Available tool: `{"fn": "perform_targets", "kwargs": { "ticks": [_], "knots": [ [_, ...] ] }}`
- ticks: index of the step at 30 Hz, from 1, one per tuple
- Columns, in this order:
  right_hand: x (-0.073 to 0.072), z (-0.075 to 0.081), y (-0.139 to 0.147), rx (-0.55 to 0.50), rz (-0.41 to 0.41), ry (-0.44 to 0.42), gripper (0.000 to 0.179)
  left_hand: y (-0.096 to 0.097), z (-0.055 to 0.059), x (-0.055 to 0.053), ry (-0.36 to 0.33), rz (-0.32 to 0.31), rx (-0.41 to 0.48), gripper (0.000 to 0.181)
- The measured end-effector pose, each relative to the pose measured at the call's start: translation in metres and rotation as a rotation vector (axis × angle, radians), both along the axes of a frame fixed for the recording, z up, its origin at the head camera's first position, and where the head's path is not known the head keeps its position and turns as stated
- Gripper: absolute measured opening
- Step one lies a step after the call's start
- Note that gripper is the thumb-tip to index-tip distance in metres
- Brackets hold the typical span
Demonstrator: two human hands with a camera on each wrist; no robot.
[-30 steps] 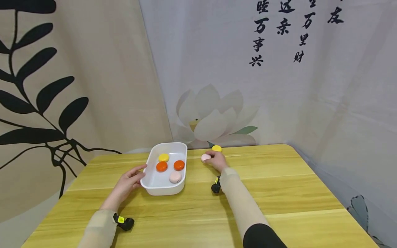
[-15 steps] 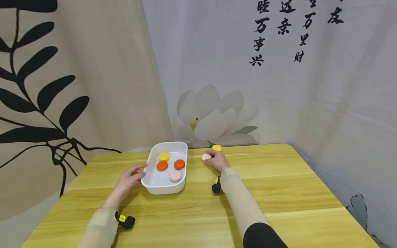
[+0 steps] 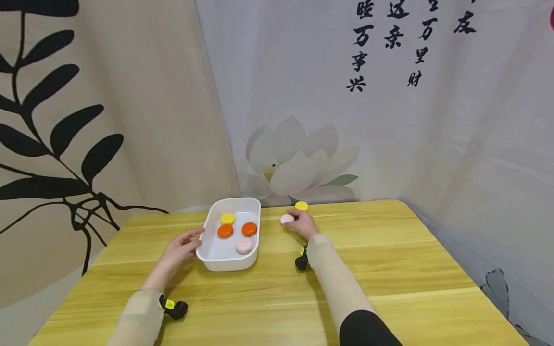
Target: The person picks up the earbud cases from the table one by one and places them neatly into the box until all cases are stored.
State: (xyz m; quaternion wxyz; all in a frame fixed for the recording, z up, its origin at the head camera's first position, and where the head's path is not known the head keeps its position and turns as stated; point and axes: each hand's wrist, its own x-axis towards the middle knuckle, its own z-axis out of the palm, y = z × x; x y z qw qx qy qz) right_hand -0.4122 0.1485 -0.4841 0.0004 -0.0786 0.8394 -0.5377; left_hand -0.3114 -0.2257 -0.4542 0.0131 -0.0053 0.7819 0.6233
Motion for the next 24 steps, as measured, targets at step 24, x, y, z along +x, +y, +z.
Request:
{"fn": "perform_targets", "kwargs": {
  "ticks": [24],
  "knots": [
    [0.0000, 0.0052, -0.0007, -0.027, -0.044, -0.004, 0.050, 0.0002, 0.0004, 0.0026, -0.009, -0.016, 0.025, 0.047]
  ]
}}
